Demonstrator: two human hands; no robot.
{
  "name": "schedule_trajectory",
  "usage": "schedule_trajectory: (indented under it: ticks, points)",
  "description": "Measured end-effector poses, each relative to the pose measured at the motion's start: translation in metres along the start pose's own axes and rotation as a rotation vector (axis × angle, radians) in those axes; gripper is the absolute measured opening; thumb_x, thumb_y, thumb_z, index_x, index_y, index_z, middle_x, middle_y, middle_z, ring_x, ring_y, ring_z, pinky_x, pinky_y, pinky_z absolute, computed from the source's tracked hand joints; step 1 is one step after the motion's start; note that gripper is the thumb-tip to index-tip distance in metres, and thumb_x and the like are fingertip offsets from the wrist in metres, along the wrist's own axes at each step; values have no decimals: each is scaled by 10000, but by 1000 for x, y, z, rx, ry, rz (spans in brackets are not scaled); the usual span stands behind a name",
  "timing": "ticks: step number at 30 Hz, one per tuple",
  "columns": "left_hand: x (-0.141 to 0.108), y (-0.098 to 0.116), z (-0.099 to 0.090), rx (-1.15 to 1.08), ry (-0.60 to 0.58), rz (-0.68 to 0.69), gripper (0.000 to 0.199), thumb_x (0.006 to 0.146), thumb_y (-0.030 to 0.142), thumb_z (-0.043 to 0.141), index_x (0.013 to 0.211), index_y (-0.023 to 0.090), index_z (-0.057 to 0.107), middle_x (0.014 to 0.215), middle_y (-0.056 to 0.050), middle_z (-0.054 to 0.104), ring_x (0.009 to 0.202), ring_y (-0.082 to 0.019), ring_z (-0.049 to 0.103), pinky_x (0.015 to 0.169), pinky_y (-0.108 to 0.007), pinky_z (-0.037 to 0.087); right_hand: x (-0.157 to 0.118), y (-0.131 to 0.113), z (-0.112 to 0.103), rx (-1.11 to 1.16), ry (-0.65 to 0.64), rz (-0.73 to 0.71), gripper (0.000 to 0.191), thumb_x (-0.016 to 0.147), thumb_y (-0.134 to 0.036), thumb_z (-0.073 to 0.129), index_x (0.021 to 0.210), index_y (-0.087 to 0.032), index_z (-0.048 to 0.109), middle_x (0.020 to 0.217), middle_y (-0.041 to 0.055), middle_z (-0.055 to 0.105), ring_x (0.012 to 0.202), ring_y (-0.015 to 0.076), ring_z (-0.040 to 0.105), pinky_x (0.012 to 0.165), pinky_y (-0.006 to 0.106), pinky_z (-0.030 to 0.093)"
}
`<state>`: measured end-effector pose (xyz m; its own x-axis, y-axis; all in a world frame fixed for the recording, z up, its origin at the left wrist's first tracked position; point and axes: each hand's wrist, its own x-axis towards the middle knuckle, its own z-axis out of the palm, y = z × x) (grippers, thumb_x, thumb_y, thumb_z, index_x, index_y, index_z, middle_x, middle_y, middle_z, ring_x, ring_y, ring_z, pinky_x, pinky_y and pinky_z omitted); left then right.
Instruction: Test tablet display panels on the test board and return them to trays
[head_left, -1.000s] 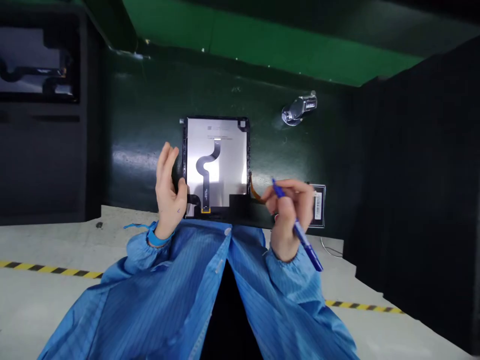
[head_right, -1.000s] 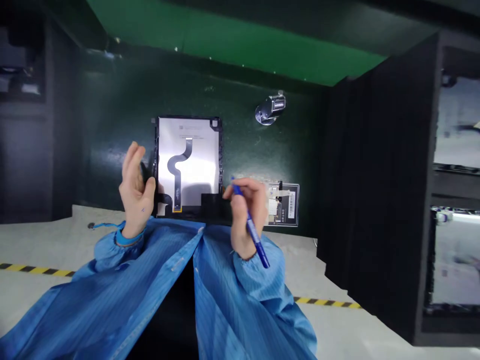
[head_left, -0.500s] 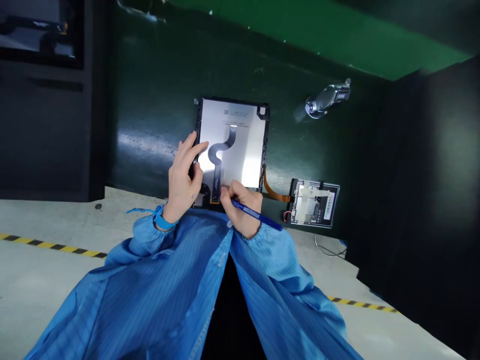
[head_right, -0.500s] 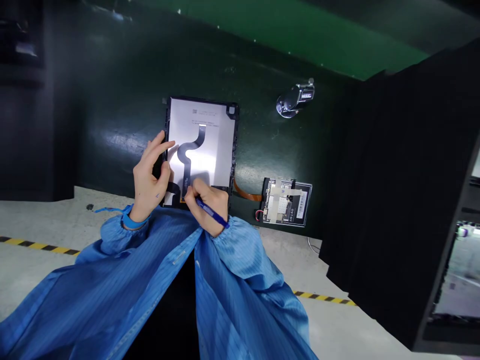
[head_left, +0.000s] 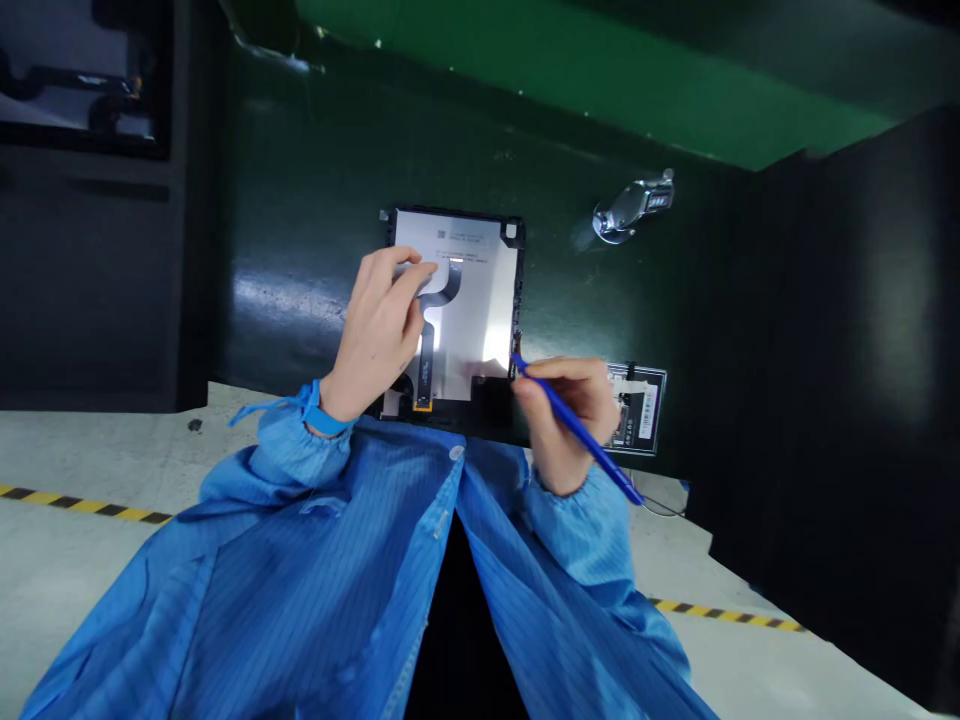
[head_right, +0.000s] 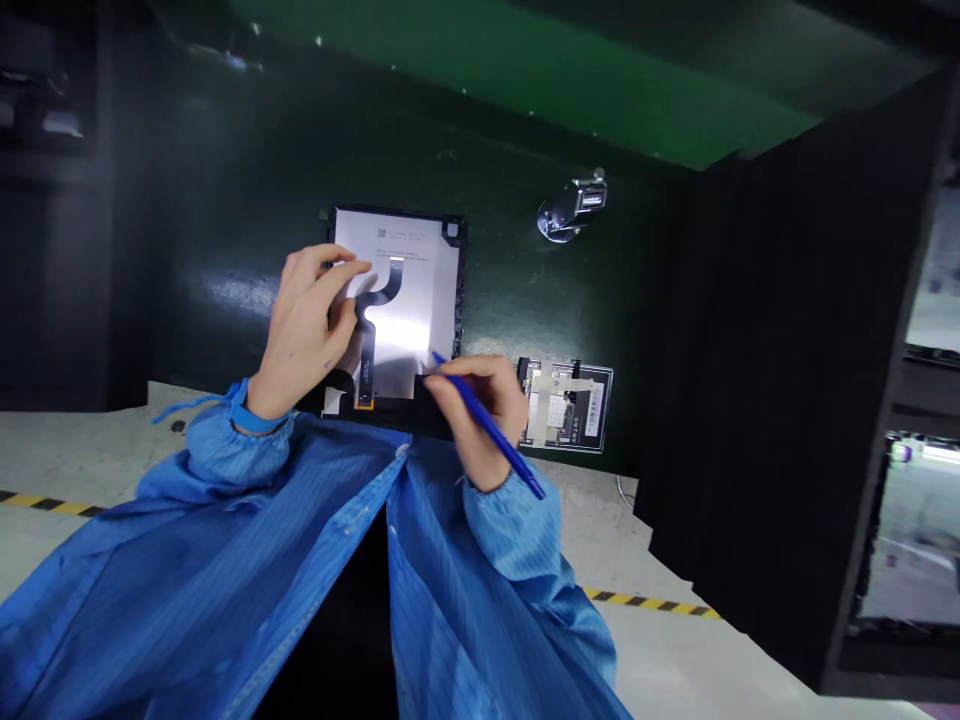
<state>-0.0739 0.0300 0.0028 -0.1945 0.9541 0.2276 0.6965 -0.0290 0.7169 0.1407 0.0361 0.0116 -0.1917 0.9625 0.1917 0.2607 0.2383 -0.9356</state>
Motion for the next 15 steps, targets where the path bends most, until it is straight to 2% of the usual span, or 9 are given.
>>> schedule_trajectory:
  ticks: [2,4,6,8,10,12,14,15]
  points:
    - [22,-3,6,-25,-85,49,232,923,259,553,1117,183,655,1245,-143,599,1296,-380,496,1154,-586,329,7,2,-18,-173,77,-6,182,992,-378,517,905,-242,602,821,24,688,650,166,634,664,334,523]
    - [39,-5,13,-105,-113,71,177,904,346,619,949,181,664,1112,-130,618,1258,-396,515,1163,-598,297,11,8,-31,-329,67,-7,179,979,-377,536,874,-236,571,916,50,718,770,198,679,766,375,527]
    - [48,-2,17,-189,-106,52,256,886,426,652,772,198,633,968,-105,614,1216,-390,537,1181,-587,264,13,16,-39,-396,-59,18,238,880,-397,677,825,-238,508,936,50,722,851,228,695,796,381,524]
    - [50,6,14,-245,-153,7,381,914,491,599,644,222,585,830,-83,597,1123,-361,583,1181,-564,268,12,22,-44,-346,-181,81,309,822,-381,731,801,-245,454,859,22,706,779,209,684,738,349,523]
    - [47,16,6,-339,-306,-78,505,967,536,469,571,235,555,728,-80,599,946,-318,635,1110,-532,368,11,23,-47,-234,-203,130,313,830,-332,714,777,-248,417,793,0,691,702,176,658,693,319,515]
    - [42,26,-4,-529,-510,-210,594,977,585,369,541,232,563,659,-92,614,768,-283,643,943,-482,488,11,21,-50,-95,-167,150,327,840,-296,704,762,-249,389,768,-6,696,683,164,654,680,309,518]
    - [36,35,-12,-739,-679,-344,617,950,619,364,549,218,606,591,-96,601,636,-257,609,754,-428,519,10,15,-53,44,-146,160,348,841,-281,708,756,-250,372,745,-12,701,656,158,655,637,296,522]
    - [33,40,-14,-819,-725,-393,592,932,614,397,554,215,619,550,-85,572,578,-240,574,684,-407,504,10,12,-53,105,-145,160,355,842,-278,710,754,-250,367,738,-14,703,636,153,652,612,289,522]
